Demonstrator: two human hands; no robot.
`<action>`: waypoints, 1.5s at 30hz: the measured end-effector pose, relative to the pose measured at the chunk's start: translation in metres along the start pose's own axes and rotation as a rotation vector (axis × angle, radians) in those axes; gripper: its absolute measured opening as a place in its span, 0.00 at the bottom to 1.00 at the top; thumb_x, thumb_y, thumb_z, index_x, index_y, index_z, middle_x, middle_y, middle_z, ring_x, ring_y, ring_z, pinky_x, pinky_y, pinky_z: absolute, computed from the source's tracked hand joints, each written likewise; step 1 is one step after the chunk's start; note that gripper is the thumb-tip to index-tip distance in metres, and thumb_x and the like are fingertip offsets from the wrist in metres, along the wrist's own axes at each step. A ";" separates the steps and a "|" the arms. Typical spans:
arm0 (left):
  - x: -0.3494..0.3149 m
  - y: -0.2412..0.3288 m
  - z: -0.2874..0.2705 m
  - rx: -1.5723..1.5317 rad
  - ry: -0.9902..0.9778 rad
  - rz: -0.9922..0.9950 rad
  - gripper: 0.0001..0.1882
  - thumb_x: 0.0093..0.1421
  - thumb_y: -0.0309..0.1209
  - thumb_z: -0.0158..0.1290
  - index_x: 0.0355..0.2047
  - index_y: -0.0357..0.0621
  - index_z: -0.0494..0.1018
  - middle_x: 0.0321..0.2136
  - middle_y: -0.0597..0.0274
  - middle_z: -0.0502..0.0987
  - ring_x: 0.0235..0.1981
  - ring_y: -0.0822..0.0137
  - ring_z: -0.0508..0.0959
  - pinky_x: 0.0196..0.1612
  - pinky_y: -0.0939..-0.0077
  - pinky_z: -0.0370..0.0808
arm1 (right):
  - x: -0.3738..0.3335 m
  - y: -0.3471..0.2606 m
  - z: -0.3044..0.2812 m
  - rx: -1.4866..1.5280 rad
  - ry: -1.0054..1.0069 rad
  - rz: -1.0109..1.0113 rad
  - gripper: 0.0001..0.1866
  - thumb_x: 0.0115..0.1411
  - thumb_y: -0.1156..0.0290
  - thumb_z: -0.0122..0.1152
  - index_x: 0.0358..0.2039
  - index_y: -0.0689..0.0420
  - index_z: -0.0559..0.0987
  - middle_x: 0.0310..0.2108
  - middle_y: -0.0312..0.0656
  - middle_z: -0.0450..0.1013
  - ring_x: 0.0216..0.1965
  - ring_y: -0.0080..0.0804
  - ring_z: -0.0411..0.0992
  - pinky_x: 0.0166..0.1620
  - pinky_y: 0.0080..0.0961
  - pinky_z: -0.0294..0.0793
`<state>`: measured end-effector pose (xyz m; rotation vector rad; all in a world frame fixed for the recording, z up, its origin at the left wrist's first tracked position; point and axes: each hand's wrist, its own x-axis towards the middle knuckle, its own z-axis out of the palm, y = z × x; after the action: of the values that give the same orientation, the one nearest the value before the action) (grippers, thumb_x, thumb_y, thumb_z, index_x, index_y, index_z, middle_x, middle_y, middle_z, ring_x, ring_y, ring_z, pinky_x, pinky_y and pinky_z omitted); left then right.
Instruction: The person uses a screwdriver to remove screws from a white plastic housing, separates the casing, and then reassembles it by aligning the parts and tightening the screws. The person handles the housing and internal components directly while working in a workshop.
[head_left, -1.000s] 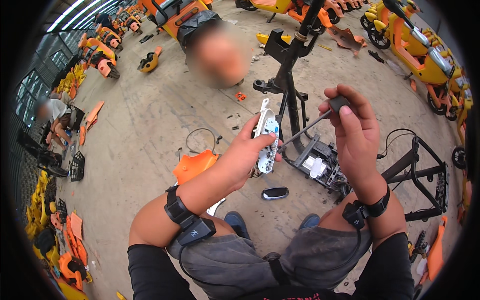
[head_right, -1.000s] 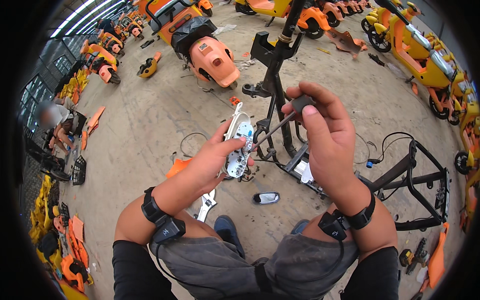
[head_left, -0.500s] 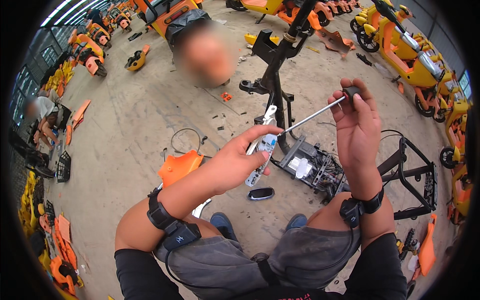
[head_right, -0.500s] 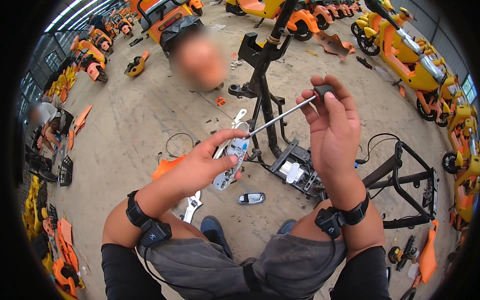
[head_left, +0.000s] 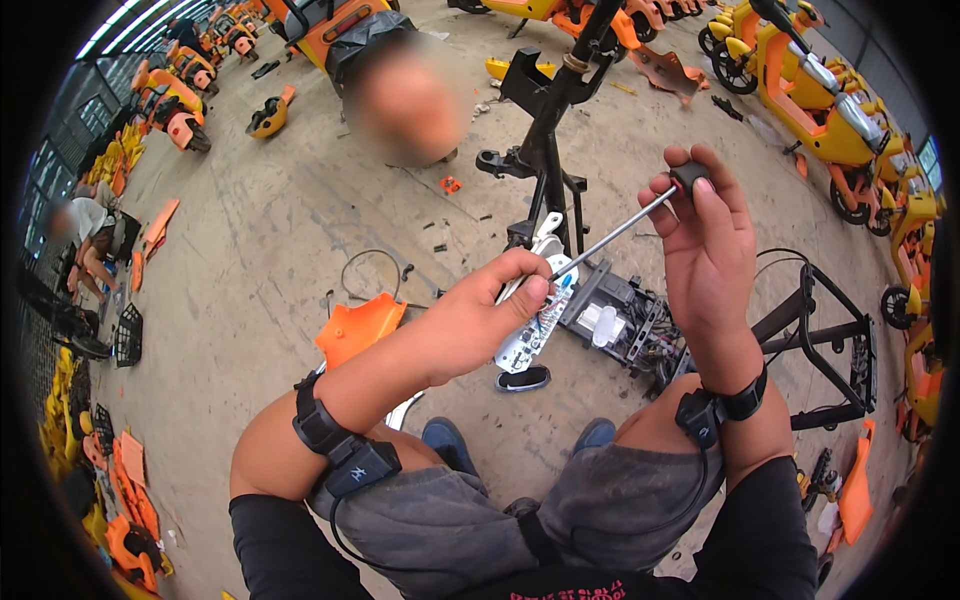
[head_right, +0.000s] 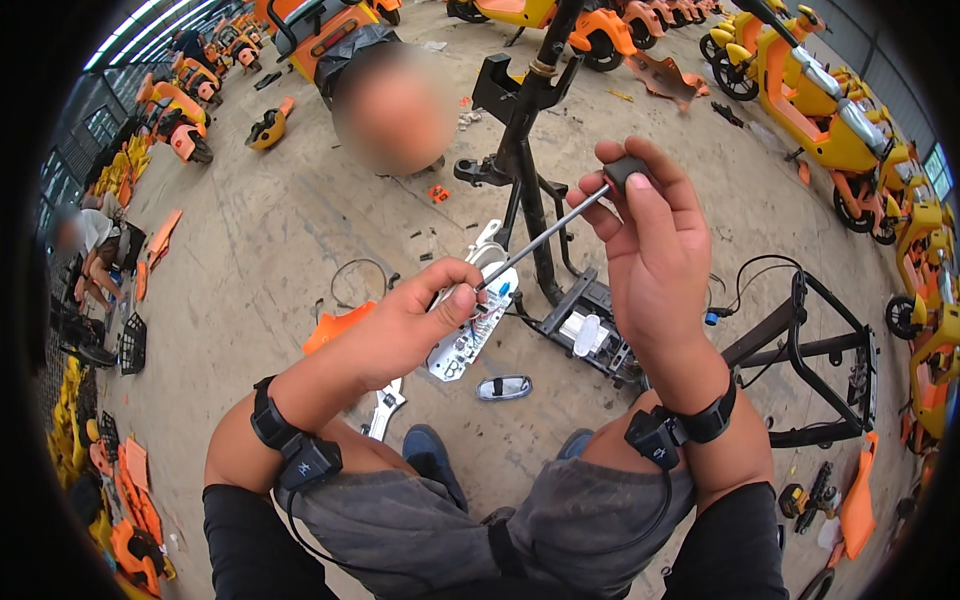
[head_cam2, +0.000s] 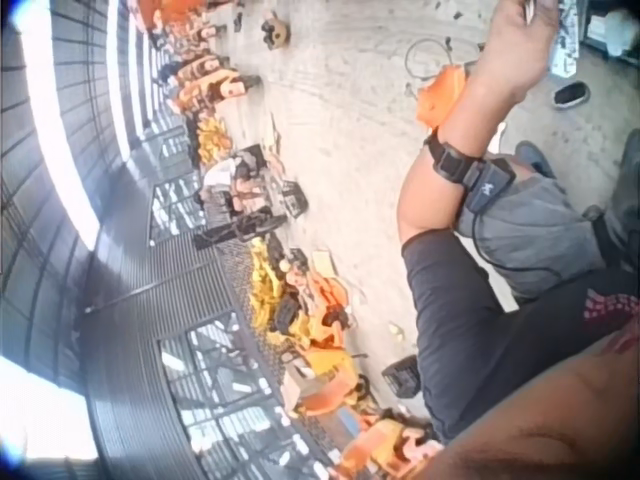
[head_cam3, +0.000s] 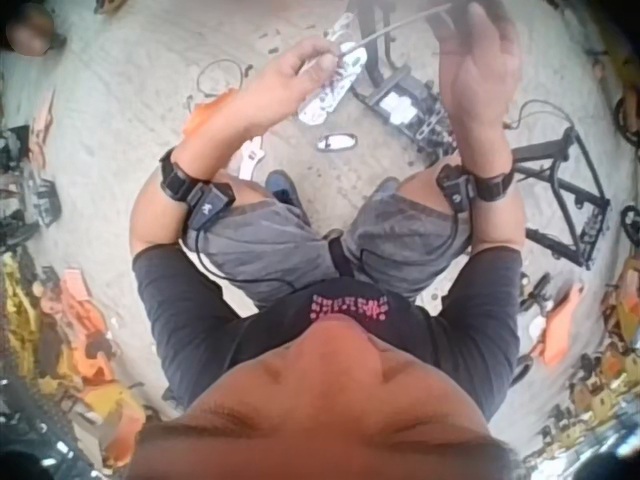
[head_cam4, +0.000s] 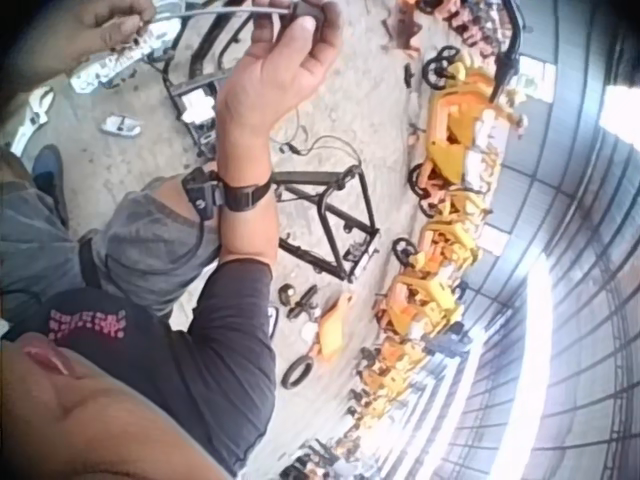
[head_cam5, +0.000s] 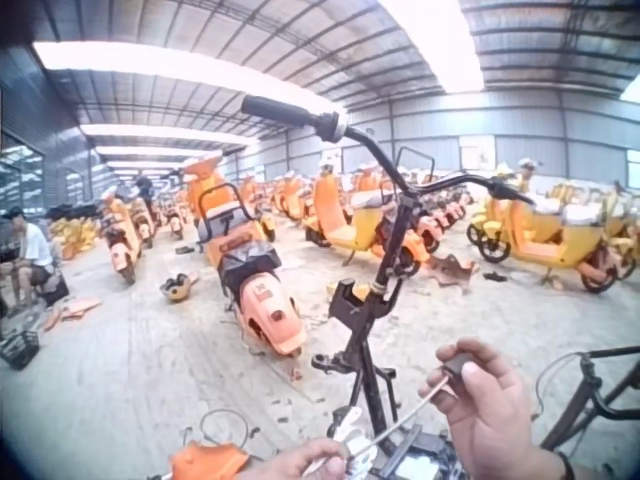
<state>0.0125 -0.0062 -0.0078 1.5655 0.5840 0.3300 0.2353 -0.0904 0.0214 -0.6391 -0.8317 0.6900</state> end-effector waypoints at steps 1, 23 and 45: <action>0.000 0.003 0.000 0.031 -0.001 -0.004 0.20 0.71 0.49 0.47 0.50 0.47 0.69 0.41 0.68 0.73 0.41 0.76 0.73 0.46 0.78 0.71 | 0.001 0.000 0.000 -0.003 0.000 -0.002 0.17 0.71 0.75 0.45 0.58 0.62 0.69 0.54 0.49 0.71 0.48 0.35 0.74 0.54 0.38 0.77; 0.004 -0.005 0.003 -0.019 0.145 0.076 0.23 0.72 0.49 0.45 0.53 0.43 0.70 0.41 0.63 0.76 0.44 0.72 0.72 0.50 0.74 0.70 | -0.022 0.026 0.013 -0.897 -0.596 0.013 0.12 0.62 0.73 0.65 0.47 0.57 0.82 0.39 0.34 0.76 0.37 0.20 0.70 0.39 0.18 0.70; -0.013 -0.001 0.008 -0.114 -0.072 -0.050 0.14 0.71 0.43 0.50 0.46 0.47 0.68 0.38 0.66 0.72 0.35 0.76 0.73 0.40 0.77 0.70 | -0.060 0.032 0.009 -0.776 -0.428 0.133 0.06 0.62 0.74 0.66 0.39 0.61 0.80 0.36 0.36 0.77 0.34 0.18 0.72 0.39 0.17 0.72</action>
<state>0.0057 -0.0202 -0.0079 1.4445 0.5385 0.2637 0.1887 -0.1138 -0.0239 -1.2762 -1.4890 0.6214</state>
